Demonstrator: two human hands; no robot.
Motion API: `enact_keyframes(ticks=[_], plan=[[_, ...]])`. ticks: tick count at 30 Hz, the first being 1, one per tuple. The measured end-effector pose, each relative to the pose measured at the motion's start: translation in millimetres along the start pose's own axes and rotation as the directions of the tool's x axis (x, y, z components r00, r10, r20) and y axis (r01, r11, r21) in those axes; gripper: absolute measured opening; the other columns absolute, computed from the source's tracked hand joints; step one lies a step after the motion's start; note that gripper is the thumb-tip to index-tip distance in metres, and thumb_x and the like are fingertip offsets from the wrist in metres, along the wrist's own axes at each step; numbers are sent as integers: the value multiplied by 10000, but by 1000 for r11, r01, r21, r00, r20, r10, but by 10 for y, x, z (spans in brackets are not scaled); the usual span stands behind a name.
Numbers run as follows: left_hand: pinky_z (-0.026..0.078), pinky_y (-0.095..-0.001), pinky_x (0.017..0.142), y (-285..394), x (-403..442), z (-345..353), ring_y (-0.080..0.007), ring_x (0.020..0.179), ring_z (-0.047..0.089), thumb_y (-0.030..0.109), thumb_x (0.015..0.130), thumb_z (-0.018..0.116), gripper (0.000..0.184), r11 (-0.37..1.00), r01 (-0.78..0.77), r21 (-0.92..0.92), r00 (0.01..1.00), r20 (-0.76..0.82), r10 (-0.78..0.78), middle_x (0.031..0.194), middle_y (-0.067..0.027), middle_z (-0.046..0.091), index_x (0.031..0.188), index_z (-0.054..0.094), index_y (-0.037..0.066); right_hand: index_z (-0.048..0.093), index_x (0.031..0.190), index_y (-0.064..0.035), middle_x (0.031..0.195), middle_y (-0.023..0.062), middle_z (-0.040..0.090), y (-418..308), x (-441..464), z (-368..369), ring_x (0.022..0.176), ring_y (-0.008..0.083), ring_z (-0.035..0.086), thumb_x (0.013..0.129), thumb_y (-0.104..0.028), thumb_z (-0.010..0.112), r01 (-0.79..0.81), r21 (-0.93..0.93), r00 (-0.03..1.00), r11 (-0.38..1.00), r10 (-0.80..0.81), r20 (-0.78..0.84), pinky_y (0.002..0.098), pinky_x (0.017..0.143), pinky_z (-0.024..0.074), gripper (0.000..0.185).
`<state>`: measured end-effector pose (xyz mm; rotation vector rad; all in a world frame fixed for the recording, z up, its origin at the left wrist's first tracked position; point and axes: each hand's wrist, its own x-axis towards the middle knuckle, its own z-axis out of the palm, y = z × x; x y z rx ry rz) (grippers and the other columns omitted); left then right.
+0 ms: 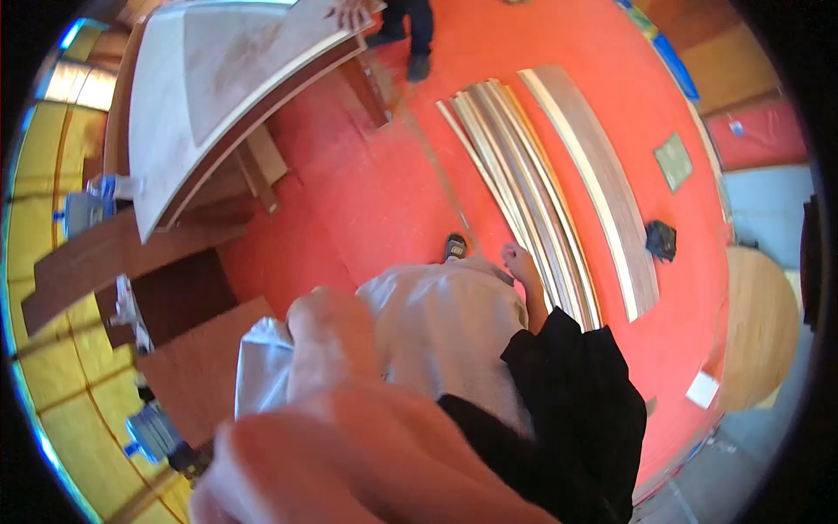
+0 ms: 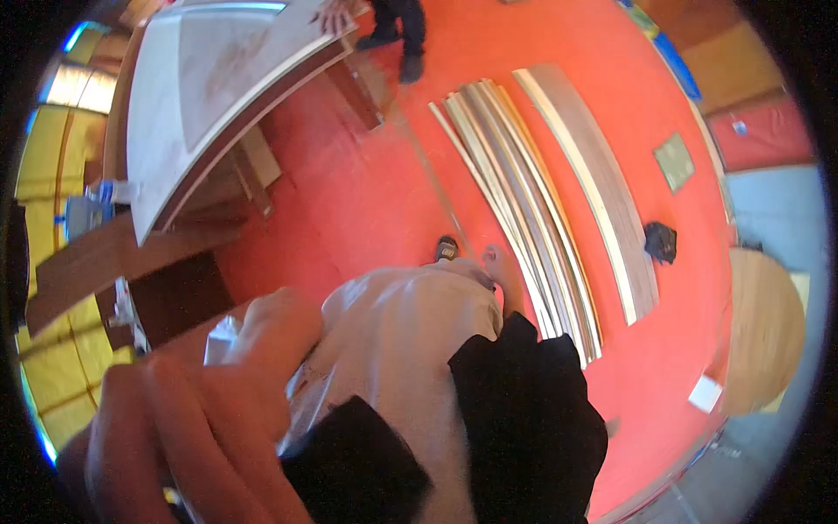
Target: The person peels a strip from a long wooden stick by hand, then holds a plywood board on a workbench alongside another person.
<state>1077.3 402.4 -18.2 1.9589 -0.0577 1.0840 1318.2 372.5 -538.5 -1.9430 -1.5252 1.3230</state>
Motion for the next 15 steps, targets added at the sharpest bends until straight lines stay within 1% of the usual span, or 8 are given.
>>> enact_keyframes(ticks=[1, 5, 8, 11, 12, 13, 14, 15], plan=[[575, -378, 586, -111, 36, 22, -324, 721, 681, 38, 852, 628, 110, 1000, -1, 6, 998, 68, 1, 833, -188, 642, 939, 601, -25, 583, 1147, -11, 858, 135, 670, -122, 47, -30, 686, 178, 652, 891, -200, 589, 39, 109, 999, 993, -40, 7, 321, 641, 529, 318], [566, -383, 625, -19, -148, -264, -322, 760, 679, 54, 871, 615, 124, 995, -62, -83, 949, 302, 84, 868, -178, 654, 966, 608, -25, 600, 1107, -7, 851, 131, 663, -34, 312, 89, 676, 167, 631, 889, -190, 591, 38, 43, 999, 998, -37, -37, 324, 627, 516, 285], [559, -388, 655, 217, -435, -676, -321, 789, 677, 67, 885, 606, 137, 982, -48, -180, 880, 458, 127, 893, -170, 663, 986, 613, -26, 613, 1086, -12, 845, 142, 664, -169, 272, 13, 664, 188, 639, 873, -202, 599, -11, -154, 978, 988, 43, 204, 337, 614, 512, 286], [552, -392, 684, 140, -947, -1092, -320, 818, 675, 79, 900, 597, 151, 993, 110, -53, 954, 286, -91, 919, -163, 672, 1006, 619, -26, 628, 1047, -13, 861, 165, 668, -98, 318, 160, 722, 246, 659, 863, -217, 600, 186, -200, 982, 962, -174, 76, 369, 652, 512, 275], [549, -393, 694, -12, -1164, -1131, -320, 828, 674, 84, 904, 594, 156, 945, 325, 45, 943, 64, -328, 928, -160, 675, 1013, 620, -26, 632, 1032, -11, 878, 175, 669, -148, 344, 162, 770, 271, 661, 866, -223, 598, 141, -170, 988, 975, -127, 90, 383, 679, 509, 272], [547, -395, 704, -269, -1430, -1101, -319, 838, 673, 88, 909, 591, 161, 822, 568, 37, 811, -191, -552, 936, -158, 678, 1019, 622, -26, 635, 1017, -9, 894, 185, 670, -188, 367, 170, 817, 296, 663, 868, -229, 597, 91, -141, 991, 986, -76, 108, 396, 707, 507, 269], [537, -351, 757, -574, -1723, -1006, -294, 898, 672, 103, 893, 613, 232, 623, 756, -201, 517, -400, -757, 1016, -158, 675, 1105, 616, 7, 639, 1020, -16, 918, 193, 670, -263, 402, 179, 846, 313, 661, 857, -240, 608, 26, -113, 991, 993, -10, 137, 403, 728, 510, 279], [533, -366, 765, -886, -2025, -975, -308, 900, 663, 99, 880, 611, 226, 491, 856, -160, 341, -538, -771, 987, -168, 671, 1084, 621, 4, 643, 1022, -23, 941, 201, 670, -348, 456, 168, 875, 331, 660, 847, -251, 619, -41, -91, 985, 995, 55, 165, 411, 749, 512, 289]])
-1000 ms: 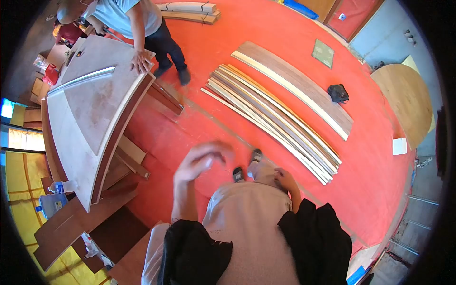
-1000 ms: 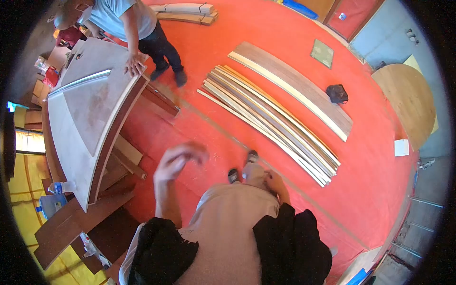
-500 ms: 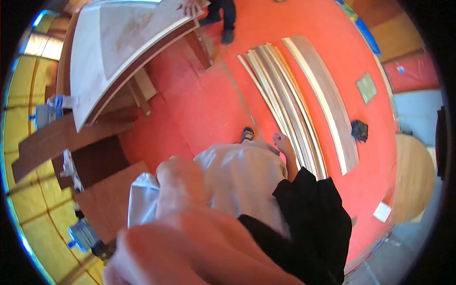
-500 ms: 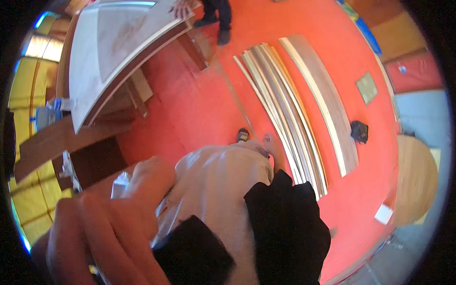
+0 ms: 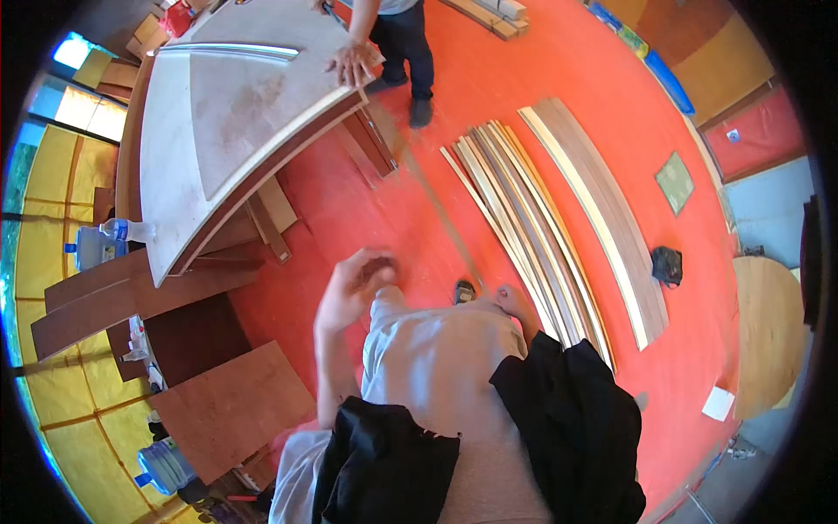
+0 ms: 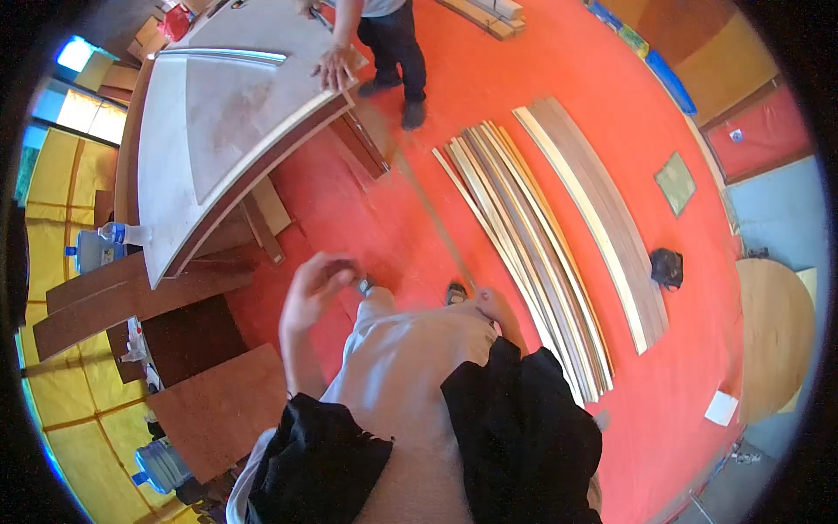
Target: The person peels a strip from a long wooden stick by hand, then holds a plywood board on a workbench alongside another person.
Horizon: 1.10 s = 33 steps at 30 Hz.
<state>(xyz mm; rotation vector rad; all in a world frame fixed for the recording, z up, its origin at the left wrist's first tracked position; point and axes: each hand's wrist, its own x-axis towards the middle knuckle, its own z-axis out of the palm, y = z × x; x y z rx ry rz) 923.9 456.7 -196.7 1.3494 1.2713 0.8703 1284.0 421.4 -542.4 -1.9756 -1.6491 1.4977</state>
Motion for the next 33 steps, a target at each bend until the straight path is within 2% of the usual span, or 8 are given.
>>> enact_keyframes(ticks=[1, 4, 8, 11, 17, 20, 27, 33], plan=[[529, -381, 772, -455, 122, -24, -323, 902, 655, 96, 867, 610, 220, 986, 133, 98, 975, -191, -113, 959, -177, 668, 1064, 625, 1, 646, 1024, -30, 964, 209, 669, -55, 52, -22, 905, 348, 658, 836, -262, 630, -64, 29, 997, 998, 63, 34, 418, 770, 515, 300], [513, -458, 781, -2121, -189, -274, -360, 916, 621, 116, 857, 590, 193, 536, 263, 802, 964, -207, -164, 957, -184, 645, 999, 620, -12, 652, 982, -31, 950, 205, 672, 211, 493, 265, 892, 354, 657, 846, -300, 622, 155, -30, 984, 987, -157, -82, 421, 764, 515, 304], [503, -466, 799, -3386, -787, -740, -370, 942, 604, 121, 856, 586, 199, 554, 493, 671, 812, -126, -570, 974, -187, 635, 1003, 612, -10, 653, 943, -41, 919, 198, 674, -279, 810, 412, 868, 350, 656, 846, -306, 621, 162, -141, 980, 977, -175, -93, 429, 745, 513, 283], [495, -472, 812, -3854, -871, -1297, -378, 962, 591, 125, 855, 584, 203, 600, 572, 559, 771, -115, -627, 987, -189, 627, 1007, 606, -8, 644, 918, -49, 880, 180, 673, -883, 981, 671, 821, 330, 652, 855, -294, 616, 87, -193, 988, 977, -109, -106, 420, 706, 509, 255], [480, -483, 838, -4214, -614, -2816, -393, 1001, 566, 133, 854, 579, 211, 748, 490, 447, 869, -322, -376, 1013, -193, 611, 1013, 594, -4, 626, 935, -48, 853, 131, 671, -2134, 1460, 1588, 766, 254, 649, 889, -274, 591, 66, -194, 996, 979, -78, -53, 370, 654, 509, 233], [468, -480, 870, -4403, -454, -3456, -402, 1045, 545, 125, 849, 583, 228, 925, 364, 109, 767, -598, -231, 1056, -202, 593, 1037, 583, -3, 623, 954, -44, 849, 121, 666, -2683, 1502, 1875, 763, 231, 647, 896, -263, 584, 18, -5, 999, 1000, -18, -38, 354, 650, 511, 230], [394, -513, 975, -2936, 836, -4493, -441, 1208, 414, 45, 825, 600, 434, 778, 163, 606, 554, -709, 436, 1316, -249, 400, 1233, 463, -17, 616, 1000, -35, 838, 96, 656, -3454, 1529, 1738, 757, 176, 642, 912, -236, 568, -27, 564, 968, 825, 163, -192, 316, 641, 513, 225], [303, -589, 1060, -2734, 2044, -5287, -521, 1339, 249, 168, 883, 604, 561, 632, 435, 642, 450, -762, 465, 1445, -329, 244, 1361, 354, 16, 610, 971, -66, 862, 48, 651, -4094, 2407, 1203, 737, 136, 623, 935, -251, 555, 107, 718, 956, 687, 127, -264, 293, 628, 508, 196]])
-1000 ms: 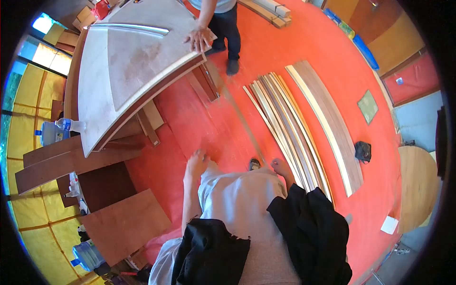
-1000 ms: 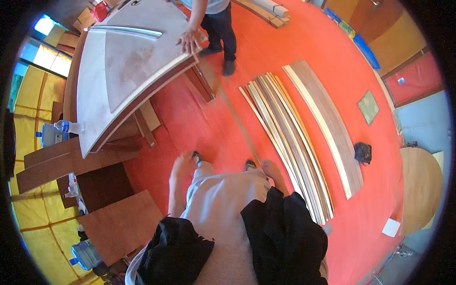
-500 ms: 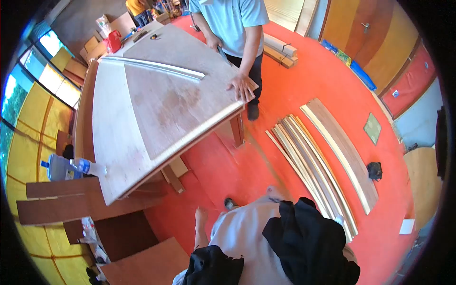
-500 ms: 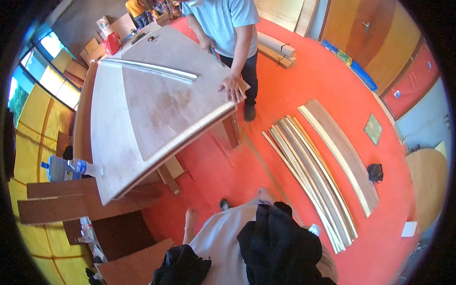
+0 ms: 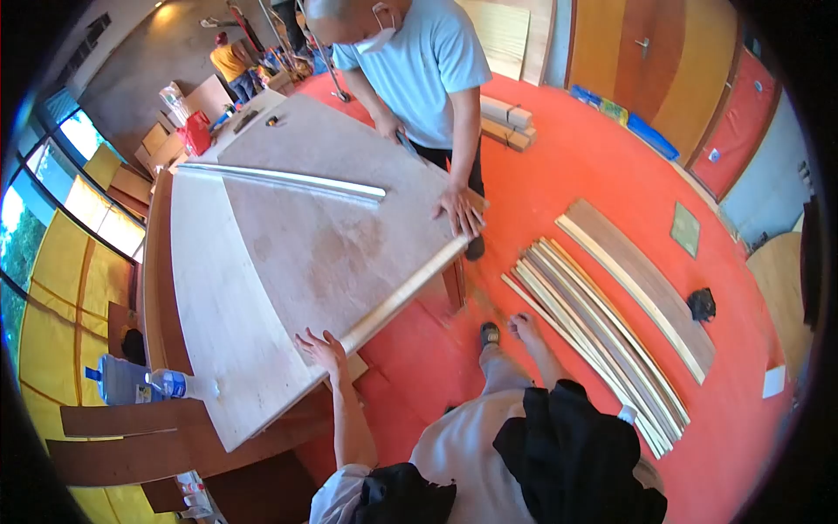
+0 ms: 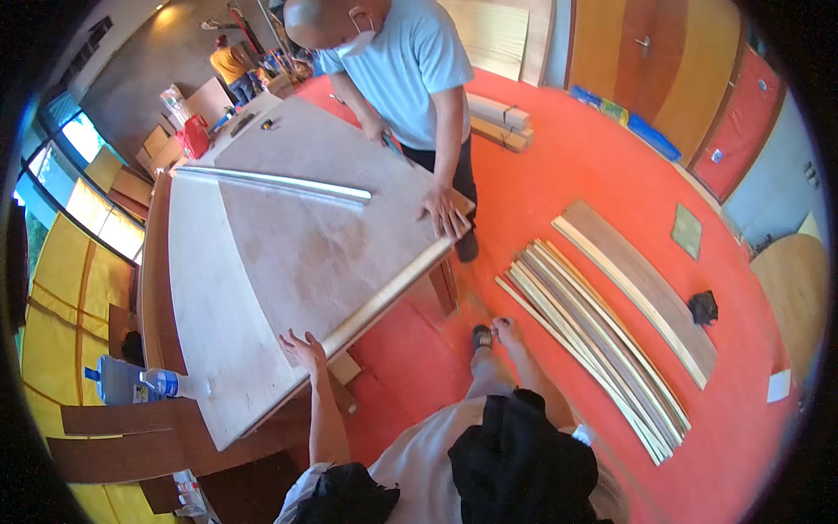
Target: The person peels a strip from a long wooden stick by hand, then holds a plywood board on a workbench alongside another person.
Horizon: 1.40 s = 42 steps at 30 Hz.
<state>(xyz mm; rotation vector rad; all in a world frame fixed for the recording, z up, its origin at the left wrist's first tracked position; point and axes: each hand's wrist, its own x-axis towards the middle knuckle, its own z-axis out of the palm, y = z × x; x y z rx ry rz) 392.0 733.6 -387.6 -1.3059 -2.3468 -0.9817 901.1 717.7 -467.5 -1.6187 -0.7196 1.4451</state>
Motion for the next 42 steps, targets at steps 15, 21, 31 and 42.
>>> enact_keyframes(ticks=[15, 21, 31, 42], plan=[[54, -643, 1106, -3, 501, 709, -435, 1436, 24, 590, 927, 379, 774, 910, 212, 356, 772, 510, -380, 1560, -231, 78, 1495, 219, 89, 617, 1035, -43, 951, 9, 629, -1388, 2843, 860, 836, 133, 573, 906, -334, 630, 200, 457, 968, 867, -105, -226, 322, 721, 462, 319], [90, -662, 1090, -305, 924, 1129, -414, 1443, 9, 610, 918, 381, 805, 759, 252, 600, 569, 542, -618, 1573, -196, 62, 1487, 226, 61, 634, 969, -19, 915, 15, 637, -1670, 2713, 1004, 820, 138, 573, 913, -329, 617, 211, 393, 962, 895, -120, -244, 304, 713, 463, 315], [132, -727, 1039, 622, 852, 1649, -385, 1444, 112, 532, 948, 402, 660, 856, 262, 445, 859, 297, -417, 1544, -232, 164, 1437, 314, 99, 633, 954, -75, 919, 18, 625, -1558, 3083, 1178, 813, 126, 566, 900, -331, 652, 165, 608, 983, 776, -77, -168, 313, 729, 476, 262], [198, -687, 1046, 793, 817, 1500, -347, 1421, 233, 486, 959, 415, 593, 883, 222, 414, 916, 222, -335, 1506, -220, 286, 1409, 376, 102, 659, 965, -29, 947, 74, 662, -1833, 2817, 1160, 843, 174, 610, 887, -208, 654, 199, 675, 978, 711, -98, -186, 324, 727, 498, 195]])
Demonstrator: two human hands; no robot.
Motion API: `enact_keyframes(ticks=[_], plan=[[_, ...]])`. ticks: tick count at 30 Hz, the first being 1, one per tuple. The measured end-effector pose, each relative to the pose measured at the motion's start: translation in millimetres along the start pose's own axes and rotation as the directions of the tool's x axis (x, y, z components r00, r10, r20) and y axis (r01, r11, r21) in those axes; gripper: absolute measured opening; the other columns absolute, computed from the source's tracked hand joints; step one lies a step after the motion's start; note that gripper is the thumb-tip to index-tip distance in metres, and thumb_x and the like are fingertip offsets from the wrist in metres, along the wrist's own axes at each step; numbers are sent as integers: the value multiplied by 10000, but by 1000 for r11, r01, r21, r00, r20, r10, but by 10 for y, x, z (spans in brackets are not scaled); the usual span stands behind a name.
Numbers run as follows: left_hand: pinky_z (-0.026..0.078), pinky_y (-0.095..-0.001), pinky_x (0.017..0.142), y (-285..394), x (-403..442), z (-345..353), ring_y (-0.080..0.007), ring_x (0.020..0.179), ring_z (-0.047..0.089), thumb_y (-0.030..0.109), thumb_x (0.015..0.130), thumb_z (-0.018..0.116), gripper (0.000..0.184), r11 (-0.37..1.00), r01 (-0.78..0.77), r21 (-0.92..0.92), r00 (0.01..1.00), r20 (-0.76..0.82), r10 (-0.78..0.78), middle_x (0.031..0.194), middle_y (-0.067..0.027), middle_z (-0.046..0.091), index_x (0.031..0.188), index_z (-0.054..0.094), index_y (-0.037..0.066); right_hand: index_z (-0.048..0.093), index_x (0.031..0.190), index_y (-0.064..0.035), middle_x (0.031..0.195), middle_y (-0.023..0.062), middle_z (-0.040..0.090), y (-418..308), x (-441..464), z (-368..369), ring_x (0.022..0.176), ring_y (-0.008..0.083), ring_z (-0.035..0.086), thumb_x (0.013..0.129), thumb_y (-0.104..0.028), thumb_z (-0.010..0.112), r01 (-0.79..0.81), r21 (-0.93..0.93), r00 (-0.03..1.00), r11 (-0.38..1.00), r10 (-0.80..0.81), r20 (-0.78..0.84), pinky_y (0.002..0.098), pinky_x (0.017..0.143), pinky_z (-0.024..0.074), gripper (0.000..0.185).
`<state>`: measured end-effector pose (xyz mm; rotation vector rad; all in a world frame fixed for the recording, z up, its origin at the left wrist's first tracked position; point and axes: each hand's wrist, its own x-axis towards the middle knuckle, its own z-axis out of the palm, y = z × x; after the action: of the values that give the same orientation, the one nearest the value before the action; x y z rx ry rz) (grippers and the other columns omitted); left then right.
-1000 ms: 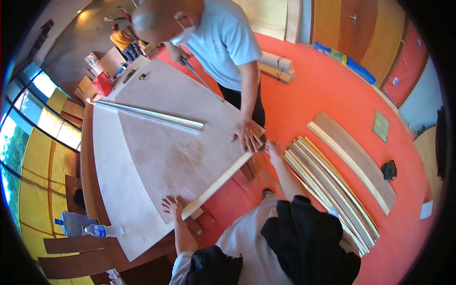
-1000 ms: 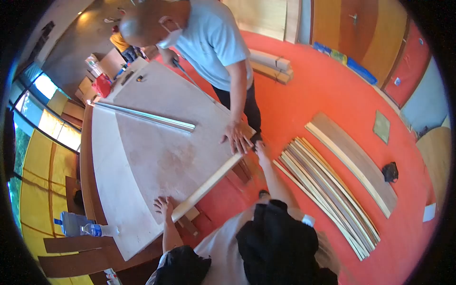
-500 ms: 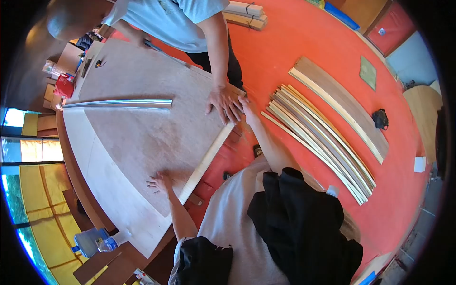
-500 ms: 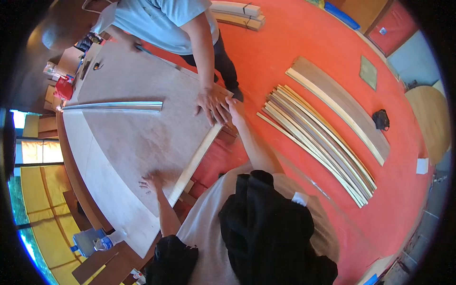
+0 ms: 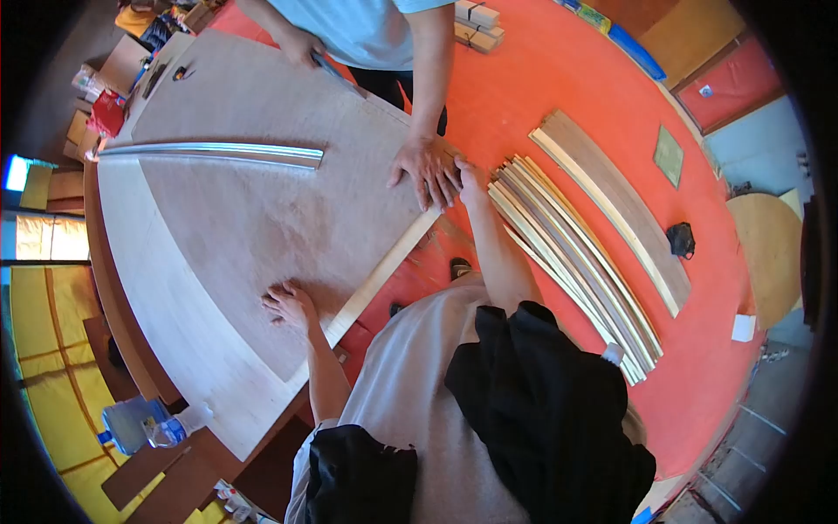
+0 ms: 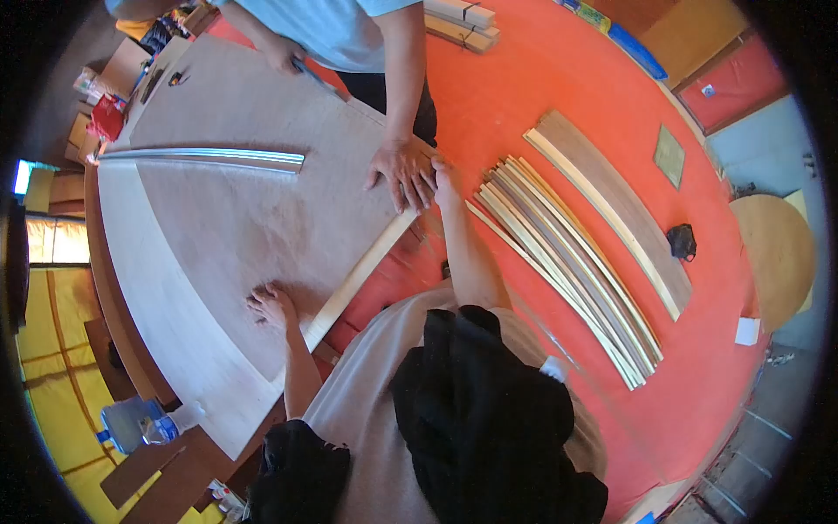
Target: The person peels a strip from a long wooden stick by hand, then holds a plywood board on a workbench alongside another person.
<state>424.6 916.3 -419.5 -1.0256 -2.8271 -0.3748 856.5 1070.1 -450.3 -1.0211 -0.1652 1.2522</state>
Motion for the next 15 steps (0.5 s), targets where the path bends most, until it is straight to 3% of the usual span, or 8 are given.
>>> enact_keyframes(ticks=[6, 11, 15], plan=[[182, -670, 1066, 2, 3, -12, -338, 1421, 232, 477, 961, 415, 590, 1000, -8, 19, 1000, 12, 7, 1516, -203, 276, 1409, 396, 95, 667, 971, -40, 954, 92, 662, -262, -190, 240, 859, 198, 610, 868, -190, 667, -145, 11, 983, 989, 145, -114, 332, 744, 498, 182], [162, -655, 1086, 28, -10, -63, -335, 1421, 231, 458, 959, 428, 575, 1000, 3, 8, 1000, 9, -4, 1520, -190, 274, 1404, 411, 96, 662, 987, -21, 945, 99, 654, 271, 758, -441, 864, 204, 607, 841, -200, 691, -102, -172, 988, 980, 79, -134, 340, 749, 498, 232], [152, -655, 1089, 28, 9, -79, -336, 1422, 226, 451, 958, 431, 568, 1000, 14, -6, 1000, 17, -14, 1523, -180, 273, 1401, 418, 95, 665, 986, -10, 939, 85, 654, 50, 312, -135, 865, 197, 604, 835, -194, 697, -36, -188, 991, 982, 12, -130, 334, 754, 495, 241]])
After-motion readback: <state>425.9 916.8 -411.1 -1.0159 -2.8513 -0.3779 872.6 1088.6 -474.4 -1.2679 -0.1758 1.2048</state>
